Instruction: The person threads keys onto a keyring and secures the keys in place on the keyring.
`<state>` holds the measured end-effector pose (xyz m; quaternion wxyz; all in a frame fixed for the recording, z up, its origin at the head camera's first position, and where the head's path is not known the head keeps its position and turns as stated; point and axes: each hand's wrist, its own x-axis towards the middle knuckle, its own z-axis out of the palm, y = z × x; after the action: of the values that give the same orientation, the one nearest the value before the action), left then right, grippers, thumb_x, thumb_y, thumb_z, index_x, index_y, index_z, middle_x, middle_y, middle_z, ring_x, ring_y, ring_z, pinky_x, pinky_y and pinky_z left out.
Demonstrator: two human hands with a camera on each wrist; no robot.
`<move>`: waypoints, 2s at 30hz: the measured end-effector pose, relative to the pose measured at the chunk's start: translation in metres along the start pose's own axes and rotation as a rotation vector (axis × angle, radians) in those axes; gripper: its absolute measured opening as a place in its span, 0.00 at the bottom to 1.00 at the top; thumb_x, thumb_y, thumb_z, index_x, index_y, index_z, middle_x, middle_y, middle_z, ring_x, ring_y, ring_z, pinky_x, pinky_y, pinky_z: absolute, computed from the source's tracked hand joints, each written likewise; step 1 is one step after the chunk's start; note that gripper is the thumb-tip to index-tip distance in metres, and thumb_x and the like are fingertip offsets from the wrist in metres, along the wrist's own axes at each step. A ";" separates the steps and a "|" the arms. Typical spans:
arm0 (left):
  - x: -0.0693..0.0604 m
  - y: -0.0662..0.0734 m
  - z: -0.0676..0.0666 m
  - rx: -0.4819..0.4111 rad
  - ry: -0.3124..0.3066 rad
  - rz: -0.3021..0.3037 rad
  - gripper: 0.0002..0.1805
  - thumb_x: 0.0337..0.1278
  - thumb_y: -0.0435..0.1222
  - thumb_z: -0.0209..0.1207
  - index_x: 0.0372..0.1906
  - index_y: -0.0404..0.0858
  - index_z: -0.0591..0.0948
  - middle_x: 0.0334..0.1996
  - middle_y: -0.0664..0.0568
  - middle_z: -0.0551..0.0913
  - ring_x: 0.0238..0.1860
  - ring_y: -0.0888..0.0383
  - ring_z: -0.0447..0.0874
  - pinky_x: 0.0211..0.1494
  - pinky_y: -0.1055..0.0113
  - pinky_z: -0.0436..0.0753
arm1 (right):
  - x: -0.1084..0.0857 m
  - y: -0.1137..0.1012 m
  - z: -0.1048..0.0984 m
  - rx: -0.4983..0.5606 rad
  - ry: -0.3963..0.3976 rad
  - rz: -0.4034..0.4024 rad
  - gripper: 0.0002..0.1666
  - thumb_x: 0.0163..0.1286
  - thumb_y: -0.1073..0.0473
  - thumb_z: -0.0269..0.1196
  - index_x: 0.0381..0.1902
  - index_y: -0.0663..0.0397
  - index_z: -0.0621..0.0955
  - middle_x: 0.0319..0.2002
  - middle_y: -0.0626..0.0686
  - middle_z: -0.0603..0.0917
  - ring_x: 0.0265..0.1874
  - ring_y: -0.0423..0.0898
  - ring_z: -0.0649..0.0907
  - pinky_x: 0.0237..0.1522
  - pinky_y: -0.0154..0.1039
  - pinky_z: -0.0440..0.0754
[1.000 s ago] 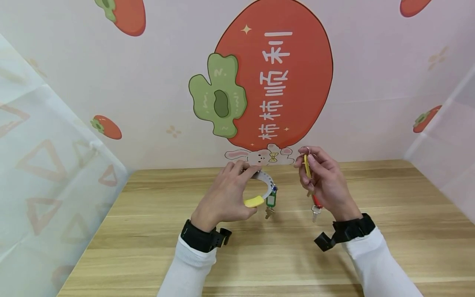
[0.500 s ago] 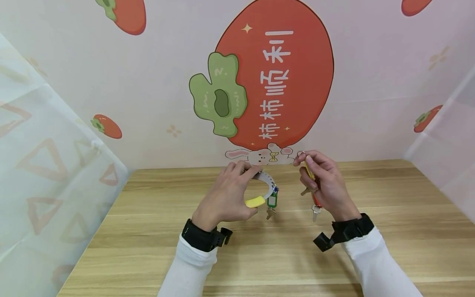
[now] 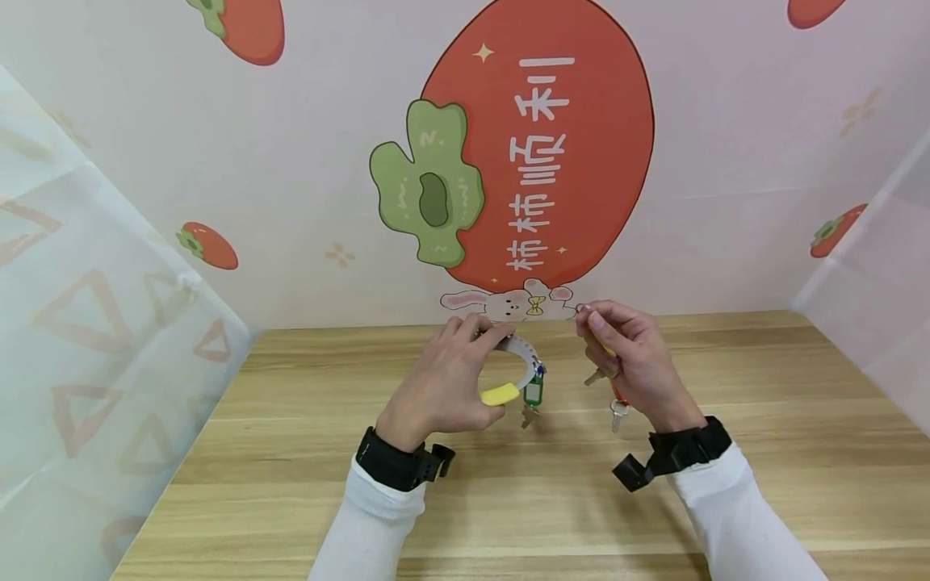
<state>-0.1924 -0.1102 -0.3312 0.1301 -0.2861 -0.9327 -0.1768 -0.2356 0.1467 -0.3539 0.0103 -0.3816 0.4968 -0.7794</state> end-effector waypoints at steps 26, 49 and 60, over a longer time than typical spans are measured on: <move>0.001 0.001 0.000 -0.003 -0.009 0.005 0.47 0.34 0.43 0.77 0.69 0.42 0.75 0.56 0.49 0.75 0.53 0.49 0.70 0.57 0.54 0.73 | -0.001 -0.001 0.002 0.043 -0.036 0.048 0.18 0.83 0.64 0.46 0.44 0.61 0.83 0.40 0.51 0.81 0.15 0.44 0.58 0.18 0.38 0.50; 0.001 0.001 0.001 0.028 -0.012 0.013 0.46 0.34 0.45 0.77 0.68 0.42 0.76 0.53 0.50 0.75 0.52 0.50 0.70 0.57 0.55 0.74 | -0.001 0.000 0.003 0.064 -0.050 0.097 0.18 0.84 0.58 0.45 0.41 0.57 0.80 0.40 0.52 0.80 0.15 0.44 0.59 0.18 0.36 0.51; 0.001 0.001 0.001 0.015 -0.013 0.012 0.47 0.34 0.45 0.77 0.69 0.42 0.75 0.53 0.49 0.75 0.52 0.50 0.70 0.56 0.55 0.74 | -0.002 0.001 0.003 0.085 -0.045 0.120 0.19 0.84 0.61 0.44 0.44 0.59 0.82 0.38 0.52 0.80 0.14 0.44 0.59 0.19 0.36 0.51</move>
<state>-0.1928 -0.1088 -0.3321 0.1271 -0.2917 -0.9332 -0.1672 -0.2322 0.1450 -0.3551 0.0844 -0.3676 0.4848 -0.7892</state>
